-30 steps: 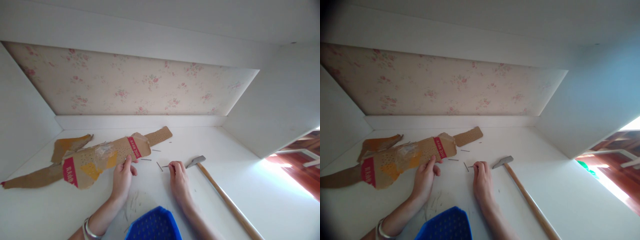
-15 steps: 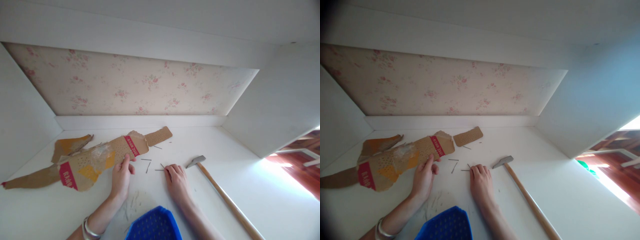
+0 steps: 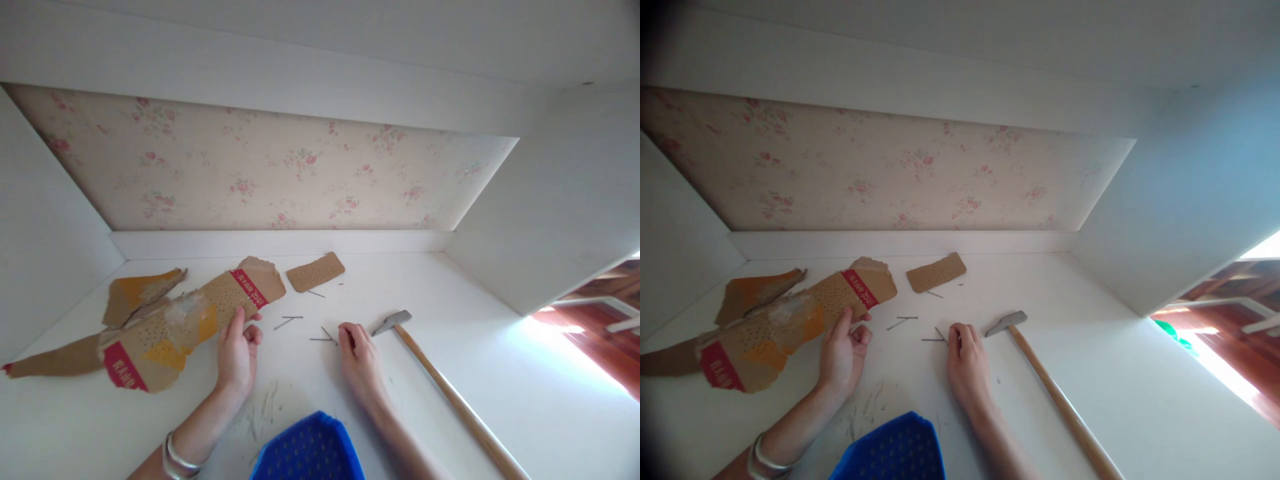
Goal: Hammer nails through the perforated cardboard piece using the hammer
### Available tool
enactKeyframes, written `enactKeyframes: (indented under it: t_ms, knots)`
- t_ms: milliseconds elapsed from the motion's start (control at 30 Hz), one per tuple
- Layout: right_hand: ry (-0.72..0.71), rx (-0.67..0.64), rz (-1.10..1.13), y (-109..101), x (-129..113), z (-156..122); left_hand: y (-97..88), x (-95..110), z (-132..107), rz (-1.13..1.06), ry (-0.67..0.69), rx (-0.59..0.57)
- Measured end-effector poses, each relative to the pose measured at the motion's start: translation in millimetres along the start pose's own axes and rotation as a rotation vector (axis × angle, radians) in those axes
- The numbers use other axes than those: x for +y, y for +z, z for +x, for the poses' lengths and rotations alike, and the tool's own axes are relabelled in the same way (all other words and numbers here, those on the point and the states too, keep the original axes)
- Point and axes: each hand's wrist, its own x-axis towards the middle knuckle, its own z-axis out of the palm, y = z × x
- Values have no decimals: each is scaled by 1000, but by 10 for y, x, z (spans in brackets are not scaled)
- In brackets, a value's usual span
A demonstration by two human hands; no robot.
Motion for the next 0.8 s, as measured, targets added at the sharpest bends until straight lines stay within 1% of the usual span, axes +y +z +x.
enactKeyframes:
  t_ms: [100,267,333,433,533,600,667,800]
  knots:
    - [1,7,11,-10,-3,-5,-1,4,11,-16,11,-4]
    - [-4,16,27,-12,4,6,-9,-9,-9,14,-38,-41]
    - [-10,14,35,-14,2,5,-21,-30,-45,62,-65,-105]
    - [-50,4,51,-21,-21,-12,-27,-63,-128,165,-143,-290]
    - [-119,-38,74,-32,-63,-40,0,-67,-209,126,-266,-433]
    - [-142,-58,86,-38,-88,-52,24,-56,-240,64,-355,-481]
    - [-139,-56,84,-41,-100,-55,36,-53,-252,55,-415,-521]
    - [-150,-52,37,-39,-85,-57,17,-88,-262,128,-439,-578]
